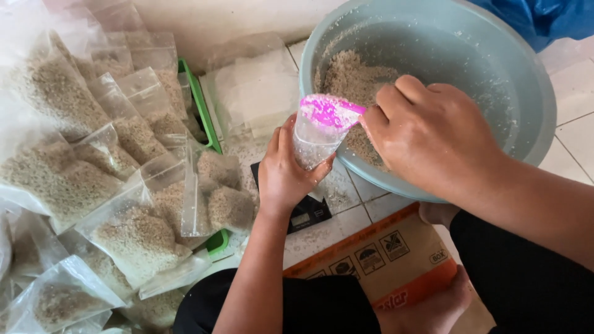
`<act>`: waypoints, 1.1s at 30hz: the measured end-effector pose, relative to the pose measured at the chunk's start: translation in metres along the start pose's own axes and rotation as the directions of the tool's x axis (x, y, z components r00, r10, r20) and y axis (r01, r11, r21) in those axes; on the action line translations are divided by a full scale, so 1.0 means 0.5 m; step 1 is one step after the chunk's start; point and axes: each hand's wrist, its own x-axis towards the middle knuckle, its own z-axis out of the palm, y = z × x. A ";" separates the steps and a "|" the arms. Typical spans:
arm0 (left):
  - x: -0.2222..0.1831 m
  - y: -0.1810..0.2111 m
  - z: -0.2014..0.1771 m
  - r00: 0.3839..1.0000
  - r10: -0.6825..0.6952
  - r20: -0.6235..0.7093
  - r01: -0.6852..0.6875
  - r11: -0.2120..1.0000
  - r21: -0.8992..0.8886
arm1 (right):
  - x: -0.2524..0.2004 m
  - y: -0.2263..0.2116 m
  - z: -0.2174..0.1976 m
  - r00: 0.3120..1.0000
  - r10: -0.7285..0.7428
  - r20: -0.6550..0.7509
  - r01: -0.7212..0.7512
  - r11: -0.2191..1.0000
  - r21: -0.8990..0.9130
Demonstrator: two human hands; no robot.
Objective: Scooping grains from a large basin into small plastic bags and weighing them on a digital scale.
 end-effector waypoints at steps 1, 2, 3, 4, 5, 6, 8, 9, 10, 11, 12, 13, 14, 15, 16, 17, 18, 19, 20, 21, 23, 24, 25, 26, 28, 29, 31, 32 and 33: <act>-0.004 -0.003 0.002 1.000 -0.005 0.001 0.005 1.000 0.002 | 0.000 -0.002 0.004 1.000 -0.003 0.001 0.003 1.000 0.004; -0.003 -0.007 0.005 1.000 -0.005 -0.005 0.005 1.000 0.027 | 0.000 -0.001 0.008 1.000 0.008 -0.020 -0.009 1.000 -0.014; -0.002 -0.010 0.008 1.000 -0.004 -0.010 0.005 0.999 0.053 | 0.000 -0.001 0.012 0.999 0.020 -0.040 -0.021 0.999 -0.032; 0.000 -0.011 0.007 1.000 -0.008 -0.012 0.009 0.999 0.053 | 0.000 0.002 0.009 0.999 0.016 -0.040 -0.017 0.999 -0.031; 0.001 -0.012 0.006 1.000 -0.009 -0.018 0.010 0.998 0.061 | 0.001 0.005 0.006 0.997 0.033 -0.067 -0.035 0.999 -0.032; 0.003 -0.013 0.004 1.000 -0.009 -0.025 0.011 0.997 0.070 | 0.002 0.008 0.004 0.994 0.050 -0.095 -0.053 0.998 -0.034; 0.000 -0.015 0.006 0.999 -0.024 -0.028 0.026 0.998 0.065 | -0.006 0.017 0.007 0.994 0.064 -0.086 -0.068 0.996 -0.050; 0.001 -0.016 0.007 0.999 -0.034 -0.028 0.036 0.997 0.061 | -0.010 0.023 0.009 0.994 0.082 -0.077 -0.088 0.994 -0.067; 0.001 -0.016 0.005 0.999 -0.037 -0.028 0.039 0.997 0.062 | -0.011 0.027 0.009 0.994 0.081 -0.076 -0.086 0.994 -0.066; 0.000 -0.015 0.004 0.999 -0.017 -0.038 0.019 0.998 0.066 | -0.013 0.032 0.010 0.994 0.104 -0.046 -0.105 0.994 -0.038; 0.002 -0.014 0.004 0.999 0.006 -0.051 -0.002 0.998 0.070 | -0.014 0.039 0.011 0.992 0.126 -0.018 -0.126 0.992 -0.012; 0.002 -0.016 0.004 0.999 0.006 -0.052 -0.002 0.998 0.070 | -0.018 0.048 0.018 0.992 0.125 -0.019 -0.125 0.992 -0.013; 0.001 -0.017 0.004 0.999 -0.009 -0.048 0.012 0.998 0.066 | -0.023 0.057 0.024 0.984 0.172 0.044 -0.172 0.985 -0.017; 0.000 -0.019 0.005 0.999 -0.023 -0.044 0.025 0.998 0.061 | -0.027 0.066 0.030 0.970 0.219 0.106 -0.217 0.976 -0.025; 0.001 -0.021 0.004 0.999 -0.024 -0.045 0.027 0.998 0.061 | -0.033 0.076 0.041 0.970 0.217 0.107 -0.216 0.976 -0.025; 0.001 -0.022 0.003 0.998 -0.036 -0.044 0.038 0.997 0.060 | -0.039 0.087 0.051 0.962 0.256 0.095 -0.257 0.966 0.001; 0.004 -0.025 0.001 0.998 -0.045 -0.045 0.047 0.997 0.060 | -0.044 0.098 0.061 0.952 0.296 0.081 -0.299 0.954 0.027; 0.006 -0.031 0.001 0.998 -0.044 -0.048 0.047 0.997 0.060 | -0.046 0.105 0.092 0.952 0.295 0.079 -0.297 0.954 0.026; 0.006 -0.037 0.002 0.997 -0.034 -0.066 0.039 0.997 0.070 | -0.050 0.111 0.123 0.933 0.331 0.141 -0.339 0.940 0.038; 0.006 -0.042 0.003 0.996 -0.023 -0.084 0.030 0.996 0.079 | -0.054 0.116 0.155 0.908 0.365 0.203 -0.381 0.923 0.047; 0.007 -0.040 -0.008 0.994 -0.042 -0.098 0.051 0.995 0.090 | -0.069 0.110 0.217 0.837 0.384 0.389 -0.460 0.880 0.120; 0.007 -0.040 -0.016 0.992 -0.063 -0.110 0.075 0.992 0.104 | -0.074 0.105 0.250 0.739 0.371 0.562 -0.546 0.819 0.177; 0.008 -0.039 -0.023 0.992 -0.061 -0.111 0.073 0.991 0.108 | -0.070 0.097 0.270 0.741 0.371 0.560 -0.546 0.818 0.180; 0.009 -0.037 -0.030 0.989 -0.091 -0.120 0.101 0.992 0.074 | -0.067 0.089 0.291 0.628 0.310 0.713 -0.583 0.794 0.168; 0.006 -0.047 -0.028 0.985 -0.120 -0.126 0.126 0.991 0.042 | -0.073 0.074 0.342 0.492 0.235 0.839 -0.620 0.770 0.148; 0.003 -0.060 -0.020 0.972 -0.188 -0.138 0.191 0.982 0.011 | -0.084 0.067 0.371 0.586 0.211 0.783 -0.615 0.744 0.260; -0.002 -0.074 -0.011 0.956 -0.255 -0.146 0.255 0.967 -0.019 | -0.085 0.036 0.421 0.672 0.193 0.715 -0.598 0.711 0.370; -0.002 -0.076 -0.009 0.956 -0.251 -0.155 0.251 0.968 -0.019 | -0.072 0.016 0.444 0.765 0.153 0.626 -0.426 0.849 0.313; -0.002 -0.078 -0.009 0.955 -0.247 -0.163 0.248 0.969 -0.018 | -0.058 -0.004 0.465 0.841 0.088 0.534 -0.241 0.944 0.224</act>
